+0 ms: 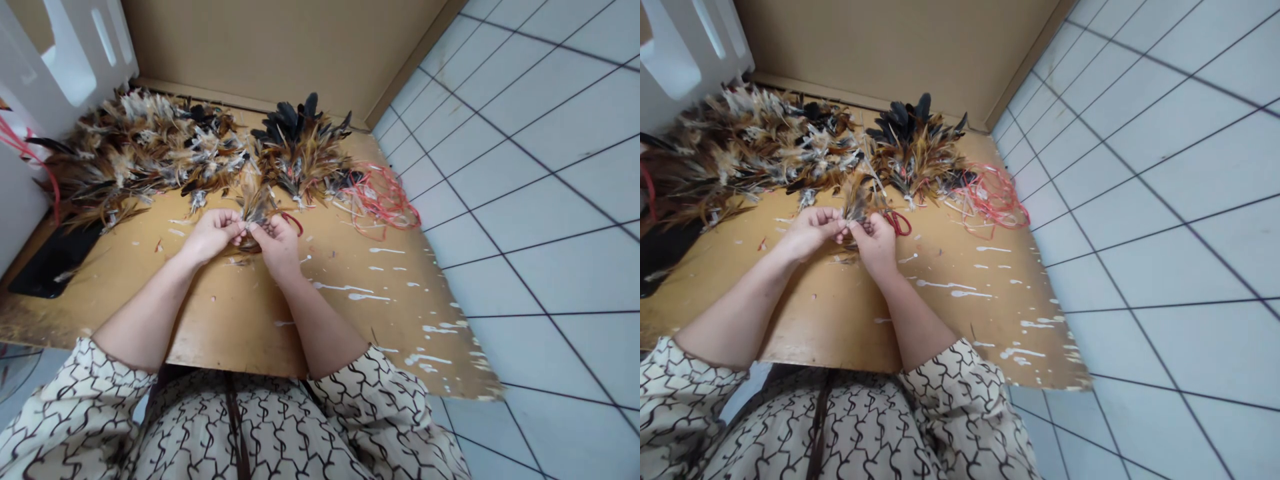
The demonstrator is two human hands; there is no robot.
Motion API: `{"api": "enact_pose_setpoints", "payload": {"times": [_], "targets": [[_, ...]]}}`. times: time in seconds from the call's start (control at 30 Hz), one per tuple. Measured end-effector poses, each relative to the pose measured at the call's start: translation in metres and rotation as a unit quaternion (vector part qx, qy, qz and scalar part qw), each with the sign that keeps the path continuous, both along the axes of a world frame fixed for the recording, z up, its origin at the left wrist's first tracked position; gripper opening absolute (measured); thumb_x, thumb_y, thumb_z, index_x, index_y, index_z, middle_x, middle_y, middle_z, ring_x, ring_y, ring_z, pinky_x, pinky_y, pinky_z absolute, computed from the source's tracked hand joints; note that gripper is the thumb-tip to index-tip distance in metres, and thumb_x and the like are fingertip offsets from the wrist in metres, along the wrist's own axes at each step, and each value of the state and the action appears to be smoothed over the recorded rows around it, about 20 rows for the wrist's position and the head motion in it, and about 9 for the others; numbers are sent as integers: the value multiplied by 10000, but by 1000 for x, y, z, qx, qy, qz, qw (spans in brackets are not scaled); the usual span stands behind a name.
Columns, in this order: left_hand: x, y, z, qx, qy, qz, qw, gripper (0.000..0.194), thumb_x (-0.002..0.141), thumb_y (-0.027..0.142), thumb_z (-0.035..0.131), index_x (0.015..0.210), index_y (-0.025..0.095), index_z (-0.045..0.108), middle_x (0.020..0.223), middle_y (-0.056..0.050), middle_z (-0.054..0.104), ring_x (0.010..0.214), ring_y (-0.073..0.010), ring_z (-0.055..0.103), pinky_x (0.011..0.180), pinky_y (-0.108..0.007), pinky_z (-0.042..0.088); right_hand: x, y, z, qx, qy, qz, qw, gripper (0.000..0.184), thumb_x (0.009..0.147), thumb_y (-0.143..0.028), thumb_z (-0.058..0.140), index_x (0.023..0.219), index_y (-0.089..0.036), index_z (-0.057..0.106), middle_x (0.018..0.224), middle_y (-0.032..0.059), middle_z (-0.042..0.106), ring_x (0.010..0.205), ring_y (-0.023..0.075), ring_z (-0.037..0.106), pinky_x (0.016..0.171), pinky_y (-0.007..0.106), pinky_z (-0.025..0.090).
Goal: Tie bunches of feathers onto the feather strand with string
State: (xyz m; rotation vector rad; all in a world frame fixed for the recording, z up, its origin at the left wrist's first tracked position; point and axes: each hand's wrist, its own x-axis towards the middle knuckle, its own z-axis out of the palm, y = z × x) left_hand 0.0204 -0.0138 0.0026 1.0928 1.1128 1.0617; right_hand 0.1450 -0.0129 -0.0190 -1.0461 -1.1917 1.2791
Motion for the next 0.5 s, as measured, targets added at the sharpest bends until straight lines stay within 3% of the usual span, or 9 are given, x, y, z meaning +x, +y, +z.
{"api": "enact_pose_setpoints", "payload": {"times": [0.2, 0.37, 0.5], "targets": [[-1, -2, 0, -2, 31, -25, 999, 132, 612, 120, 666, 525, 140, 569, 478, 29, 554, 431, -58, 465, 494, -201, 406, 3, 2, 1, -16, 16, 45, 999, 339, 600, -413, 716, 646, -206, 452, 557, -66, 567, 519, 87, 548, 547, 231, 457], [-3, -2, 1, -34, 18, -46, 998, 98, 576, 107, 688, 537, 129, 601, 493, 18, 587, 433, -64, 486, 505, -211, 420, 5, 2, 1, -9, 15, 49, 999, 339, 602, -420, 713, 606, -202, 453, 539, -63, 557, 498, 83, 532, 530, 234, 455], [-1, -2, 0, -29, 6, -28, 999, 78, 608, 178, 709, 606, 121, 655, 541, 2, 631, 495, -76, 540, 575, -225, 459, 5, 4, -1, -9, 14, 33, 999, 332, 600, -431, 720, 629, -200, 484, 542, -65, 551, 510, 87, 534, 546, 247, 471]]}}
